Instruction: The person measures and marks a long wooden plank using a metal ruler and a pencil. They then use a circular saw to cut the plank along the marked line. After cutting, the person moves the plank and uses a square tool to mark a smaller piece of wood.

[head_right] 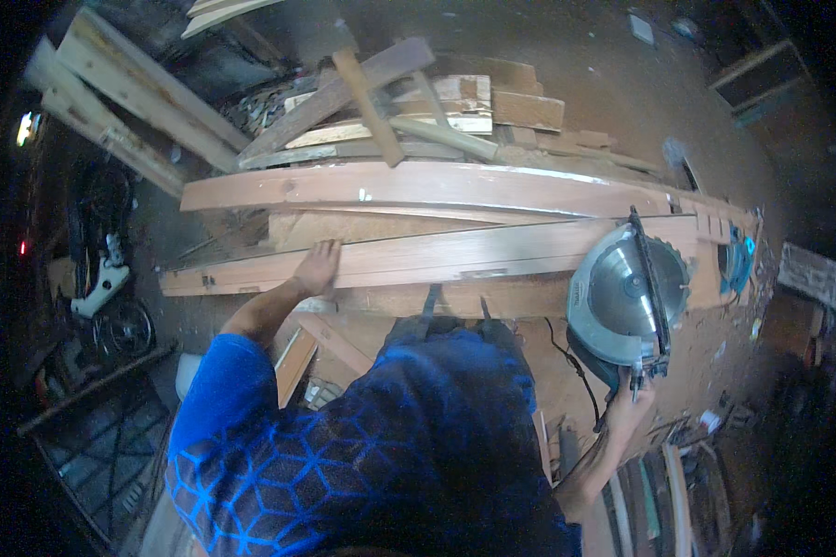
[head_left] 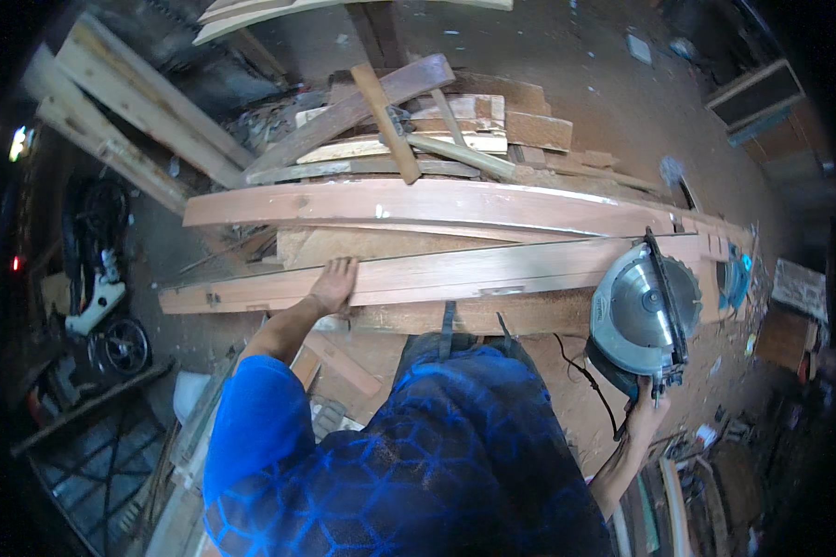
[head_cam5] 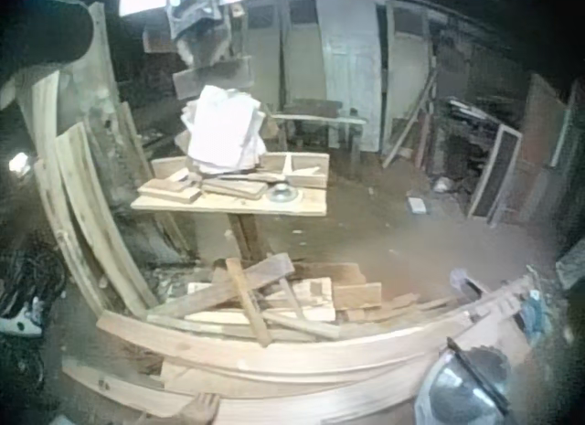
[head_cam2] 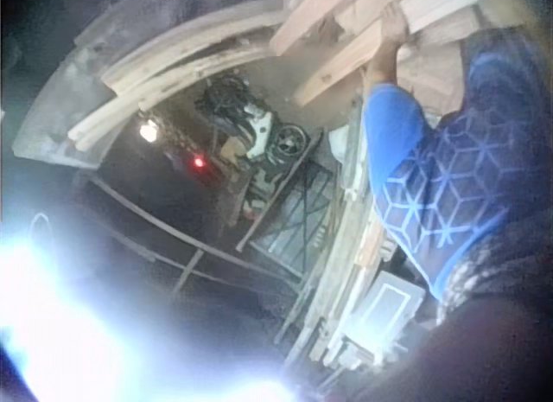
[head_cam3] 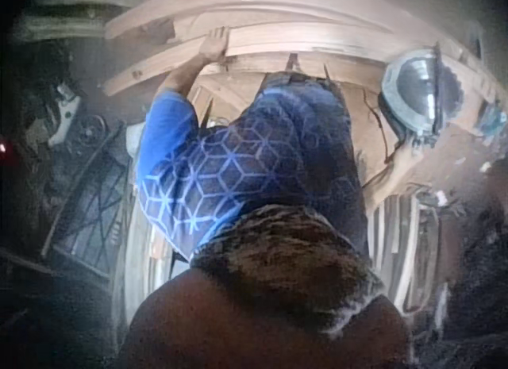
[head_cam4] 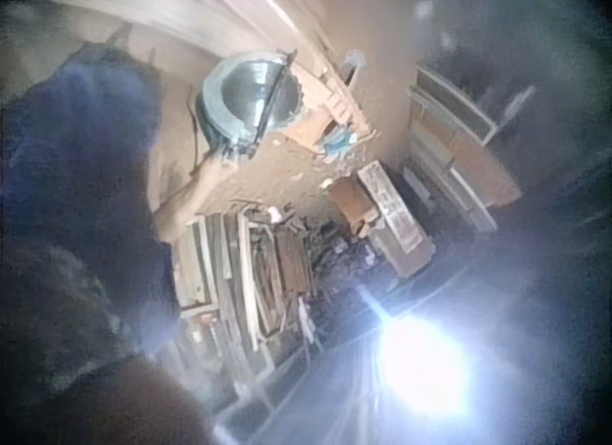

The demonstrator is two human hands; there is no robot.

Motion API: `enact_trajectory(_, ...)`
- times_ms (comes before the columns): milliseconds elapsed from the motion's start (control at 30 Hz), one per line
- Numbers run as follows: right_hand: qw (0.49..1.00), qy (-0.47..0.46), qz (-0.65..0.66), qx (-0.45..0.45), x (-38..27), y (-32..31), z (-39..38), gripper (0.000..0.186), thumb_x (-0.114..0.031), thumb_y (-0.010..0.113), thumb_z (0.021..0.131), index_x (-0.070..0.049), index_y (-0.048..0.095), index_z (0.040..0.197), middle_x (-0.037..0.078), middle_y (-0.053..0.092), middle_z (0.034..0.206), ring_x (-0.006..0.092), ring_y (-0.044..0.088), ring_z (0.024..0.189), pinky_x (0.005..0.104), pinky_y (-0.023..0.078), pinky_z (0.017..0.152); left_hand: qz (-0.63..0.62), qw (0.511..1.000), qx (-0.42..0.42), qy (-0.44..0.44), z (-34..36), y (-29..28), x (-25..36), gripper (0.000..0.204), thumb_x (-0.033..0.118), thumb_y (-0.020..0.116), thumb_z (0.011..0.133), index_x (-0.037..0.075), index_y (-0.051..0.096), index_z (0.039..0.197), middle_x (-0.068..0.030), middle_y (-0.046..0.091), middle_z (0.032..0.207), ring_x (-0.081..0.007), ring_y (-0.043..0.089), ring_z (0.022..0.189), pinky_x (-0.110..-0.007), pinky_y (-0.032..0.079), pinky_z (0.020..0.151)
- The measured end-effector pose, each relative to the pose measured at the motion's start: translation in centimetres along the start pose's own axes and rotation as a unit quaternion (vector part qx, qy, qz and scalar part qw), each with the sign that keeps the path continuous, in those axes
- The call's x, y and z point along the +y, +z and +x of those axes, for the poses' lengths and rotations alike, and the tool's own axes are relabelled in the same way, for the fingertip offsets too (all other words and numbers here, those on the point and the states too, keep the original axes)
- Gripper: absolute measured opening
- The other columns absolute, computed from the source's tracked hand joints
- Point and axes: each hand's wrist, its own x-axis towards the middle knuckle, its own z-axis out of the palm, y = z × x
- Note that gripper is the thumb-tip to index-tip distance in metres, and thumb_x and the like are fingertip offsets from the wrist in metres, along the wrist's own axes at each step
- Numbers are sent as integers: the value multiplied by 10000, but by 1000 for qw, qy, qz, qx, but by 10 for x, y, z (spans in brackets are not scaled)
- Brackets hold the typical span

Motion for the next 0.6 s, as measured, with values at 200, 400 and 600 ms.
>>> enact_trajectory(200,998,59,-26,11,-10,12,-28,86,-108,718,964,-27,736,939,-55,569,657,38,447,501,259,324,455,26,997,-36,-64,6,48,-46,1261,268,918,629,-78,167,1582,-277,429,1461,-432,403,1395,-571,318,1173)
enact_trajectory(400,996,76,26,-24,-17,16,-48,80,-101,716,955,-36,745,920,-52,600,680,32,457,501,249,326,455,2,1000,-12,25,19,6,-2,1120,470,803,785,-43,221,1593,-295,326,1577,-474,295,1481,-599,238,1222)
enact_trajectory(600,987,153,36,13,-10,26,-70,135,-115,718,954,-52,705,834,-44,572,645,41,468,492,249,333,452,-240,934,147,220,80,-72,136,869,428,754,869,68,379,1565,-274,358,1565,-459,313,1471,-553,243,1240)
